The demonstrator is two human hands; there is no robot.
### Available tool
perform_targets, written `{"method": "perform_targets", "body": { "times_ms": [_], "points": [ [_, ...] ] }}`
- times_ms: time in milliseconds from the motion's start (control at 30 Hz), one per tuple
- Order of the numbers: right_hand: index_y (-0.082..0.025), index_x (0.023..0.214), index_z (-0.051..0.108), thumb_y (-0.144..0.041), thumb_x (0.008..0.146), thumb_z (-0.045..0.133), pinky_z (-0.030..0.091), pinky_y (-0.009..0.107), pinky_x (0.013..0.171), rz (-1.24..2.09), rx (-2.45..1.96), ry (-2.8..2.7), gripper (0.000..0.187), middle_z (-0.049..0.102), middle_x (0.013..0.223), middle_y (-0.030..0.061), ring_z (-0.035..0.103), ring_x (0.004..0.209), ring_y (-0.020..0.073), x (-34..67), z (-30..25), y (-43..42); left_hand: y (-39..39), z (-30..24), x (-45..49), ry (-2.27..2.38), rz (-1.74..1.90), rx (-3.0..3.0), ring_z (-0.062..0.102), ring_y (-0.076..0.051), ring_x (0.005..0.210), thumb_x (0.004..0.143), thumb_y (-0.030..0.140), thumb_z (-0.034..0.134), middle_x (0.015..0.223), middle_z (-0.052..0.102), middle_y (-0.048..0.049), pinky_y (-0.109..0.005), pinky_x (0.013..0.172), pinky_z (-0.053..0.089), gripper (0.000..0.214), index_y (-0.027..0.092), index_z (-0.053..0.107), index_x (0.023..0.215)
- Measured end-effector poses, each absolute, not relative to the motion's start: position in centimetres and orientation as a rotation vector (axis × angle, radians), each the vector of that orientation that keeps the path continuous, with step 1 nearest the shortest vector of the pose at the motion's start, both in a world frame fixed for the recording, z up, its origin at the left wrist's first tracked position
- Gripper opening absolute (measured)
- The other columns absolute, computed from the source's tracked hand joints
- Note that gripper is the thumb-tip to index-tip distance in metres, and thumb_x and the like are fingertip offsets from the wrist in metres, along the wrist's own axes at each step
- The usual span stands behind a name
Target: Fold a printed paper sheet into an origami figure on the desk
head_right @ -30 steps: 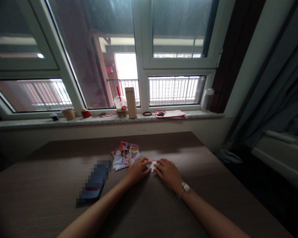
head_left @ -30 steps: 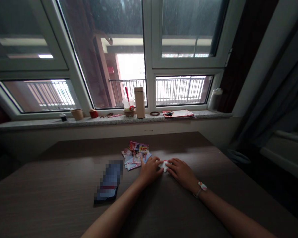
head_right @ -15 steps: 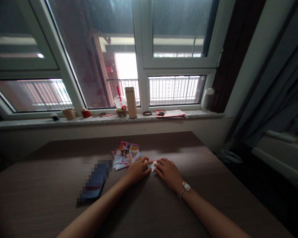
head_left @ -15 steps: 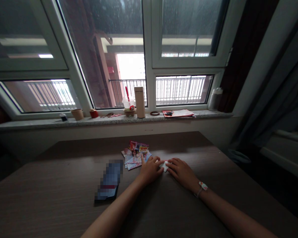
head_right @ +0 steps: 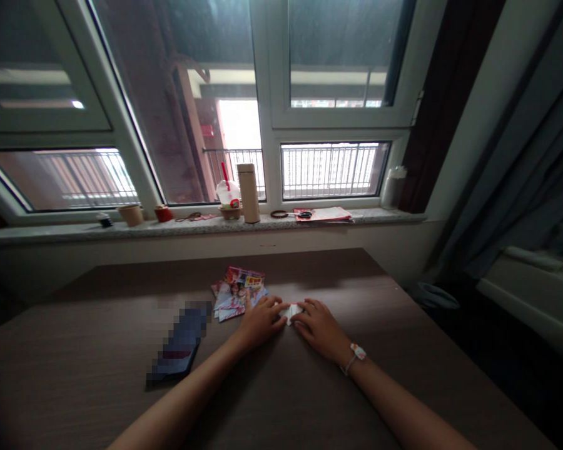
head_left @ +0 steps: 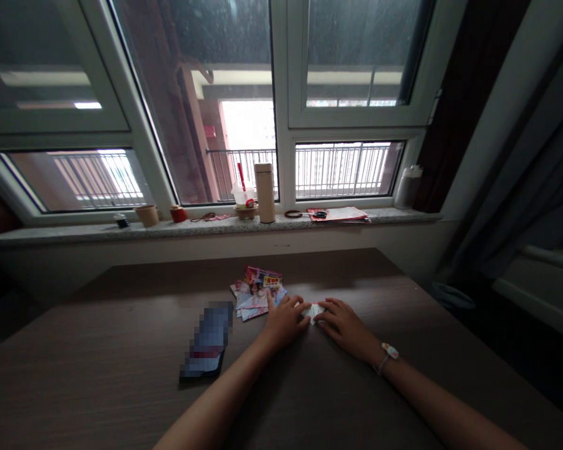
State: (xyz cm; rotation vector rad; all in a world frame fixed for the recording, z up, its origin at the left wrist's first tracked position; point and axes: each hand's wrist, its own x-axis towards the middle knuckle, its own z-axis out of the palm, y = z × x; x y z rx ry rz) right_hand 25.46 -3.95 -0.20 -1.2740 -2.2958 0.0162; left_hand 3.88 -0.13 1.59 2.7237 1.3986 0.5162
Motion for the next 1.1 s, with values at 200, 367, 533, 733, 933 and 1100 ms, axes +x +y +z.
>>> {"method": "perform_targets", "body": {
  "times_ms": [200, 367, 533, 733, 933, 1100],
  "points": [
    [-0.029, 0.116, 0.069, -0.028, 0.097, 0.052, 0.039, 0.046, 0.11, 0.071, -1.193, -2.333, 0.026, 0.067, 0.118, 0.0059, 0.058, 0.115, 0.0212, 25.4, 0.8, -4.7, -0.2, 1.6, 3.9, 1.404, 0.518, 2.735, 0.055, -0.025, 0.117, 0.093, 0.039, 0.058, 0.125, 0.064, 0.0007, -0.069, 0.117, 0.002, 0.032, 0.038, 0.062, 0.125],
    [-0.029, 0.115, 0.067, -0.029, 0.099, 0.048, 0.025, 0.053, 0.118, 0.121, -1.214, -2.346, 0.025, 0.069, 0.113, 0.0034, 0.06, 0.113, 0.0198, 25.4, 1.2, -5.1, -0.3, 1.9, 3.9, 1.395, 0.51, 2.736, 0.055, -0.024, 0.116, 0.093, 0.038, 0.058, 0.125, 0.065, -0.0002, -0.066, 0.119, 0.004, 0.031, 0.036, 0.064, 0.124],
    [-0.03, 0.11, 0.069, -0.032, 0.097, 0.052, 0.031, 0.052, 0.115, 0.052, -1.22, -2.339, 0.022, 0.067, 0.111, 0.0046, 0.059, 0.112, 0.0212, 25.3, 1.1, -5.1, -0.3, 2.0, 3.9, 1.396, 0.516, 2.738, 0.055, -0.025, 0.116, 0.093, 0.04, 0.057, 0.124, 0.065, 0.0013, -0.07, 0.117, 0.0, 0.03, 0.039, 0.063, 0.123],
    [-0.034, 0.115, 0.07, -0.03, 0.096, 0.053, 0.027, 0.055, 0.117, 0.042, -1.21, -2.361, 0.026, 0.065, 0.119, 0.0052, 0.054, 0.122, 0.0232, 25.3, 1.5, -5.5, -0.3, 1.7, 3.9, 1.399, 0.537, 2.734, 0.055, -0.025, 0.117, 0.093, 0.041, 0.057, 0.126, 0.065, 0.0012, -0.07, 0.117, -0.002, 0.03, 0.039, 0.063, 0.123],
    [-0.037, 0.116, 0.07, -0.033, 0.098, 0.049, 0.023, 0.059, 0.118, 0.141, -1.255, -2.336, 0.027, 0.064, 0.123, 0.0037, 0.055, 0.123, 0.0217, 25.6, 1.1, -5.2, -0.4, 1.6, 4.0, 1.407, 0.552, 2.714, 0.055, -0.024, 0.116, 0.093, 0.038, 0.058, 0.123, 0.065, 0.0009, -0.07, 0.117, -0.002, 0.03, 0.038, 0.063, 0.123],
    [-0.035, 0.122, 0.066, -0.037, 0.101, 0.043, 0.024, 0.06, 0.117, 0.197, -1.294, -2.294, 0.031, 0.065, 0.127, 0.0045, 0.054, 0.126, 0.022, 25.8, 0.8, -4.7, -0.5, 1.3, 3.9, 1.422, 0.569, 2.7, 0.055, -0.024, 0.116, 0.093, 0.038, 0.058, 0.123, 0.065, 0.0009, -0.068, 0.118, -0.001, 0.032, 0.039, 0.062, 0.125]
  ]
}}
